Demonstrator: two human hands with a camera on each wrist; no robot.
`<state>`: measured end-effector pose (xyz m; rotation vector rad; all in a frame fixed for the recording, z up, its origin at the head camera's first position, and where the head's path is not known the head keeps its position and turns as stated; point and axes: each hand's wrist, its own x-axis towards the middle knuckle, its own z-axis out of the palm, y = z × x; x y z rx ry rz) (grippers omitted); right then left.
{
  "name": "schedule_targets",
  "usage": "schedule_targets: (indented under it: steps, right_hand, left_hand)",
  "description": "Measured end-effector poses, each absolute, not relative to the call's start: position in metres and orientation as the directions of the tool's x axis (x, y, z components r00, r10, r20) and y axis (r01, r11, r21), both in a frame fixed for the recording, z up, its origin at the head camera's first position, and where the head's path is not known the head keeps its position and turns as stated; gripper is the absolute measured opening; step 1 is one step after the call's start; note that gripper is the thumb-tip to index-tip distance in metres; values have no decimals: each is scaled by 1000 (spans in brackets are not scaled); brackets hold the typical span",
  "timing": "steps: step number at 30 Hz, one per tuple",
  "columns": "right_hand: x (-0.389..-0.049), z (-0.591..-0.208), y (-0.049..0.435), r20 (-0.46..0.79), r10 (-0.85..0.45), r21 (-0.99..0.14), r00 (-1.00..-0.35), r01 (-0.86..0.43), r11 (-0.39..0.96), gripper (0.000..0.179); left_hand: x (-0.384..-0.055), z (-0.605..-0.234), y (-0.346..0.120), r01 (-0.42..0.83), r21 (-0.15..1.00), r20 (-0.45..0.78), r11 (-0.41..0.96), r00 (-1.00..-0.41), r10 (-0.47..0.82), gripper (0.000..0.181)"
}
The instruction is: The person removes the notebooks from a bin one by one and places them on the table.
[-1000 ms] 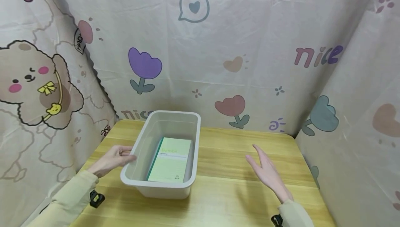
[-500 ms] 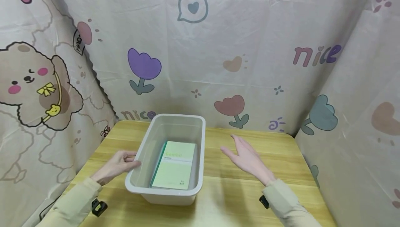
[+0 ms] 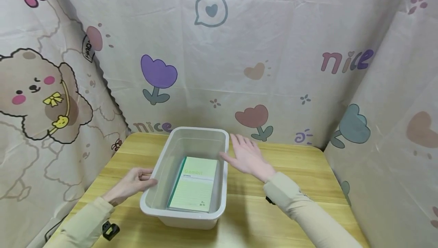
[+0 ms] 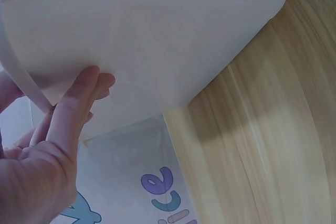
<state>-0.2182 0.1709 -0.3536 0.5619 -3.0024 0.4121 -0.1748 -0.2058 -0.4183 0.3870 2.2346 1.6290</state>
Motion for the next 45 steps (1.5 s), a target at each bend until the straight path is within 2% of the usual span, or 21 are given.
schedule_targets:
  steps: [6, 16, 23, 29, 35, 45]
  right_hand:
    - [-229, -347, 145, 94, -377, -171, -922, -388, 906, 87]
    - [-244, -342, 107, 31, -391, -116, -920, -392, 913, 81]
    - [-255, -346, 78, -34, -387, -116, -921, -381, 917, 81]
    - [-262, -354, 57, -133, -357, -156, -925, -336, 929, 90]
    - [-270, -377, 33, -179, -297, -139, -938, -275, 951, 92]
    - [-284, -444, 9, -178, -201, -96, -963, -186, 978, 87]
  left_hand:
    - [-172, -418, -203, 29, 952, -108, 305, -900, 423, 56]
    - [-170, -419, -201, 33, 956, -102, 292, -895, 434, 57]
    - [-169, -420, -200, 45, 954, -92, 298, -898, 431, 54]
    - [-169, -420, -199, 55, 951, -84, 304, -902, 424, 54]
    - [-169, -420, -198, 56, 949, -85, 310, -901, 425, 52]
    - [-169, -420, -196, 68, 947, -77, 312, -900, 429, 52]
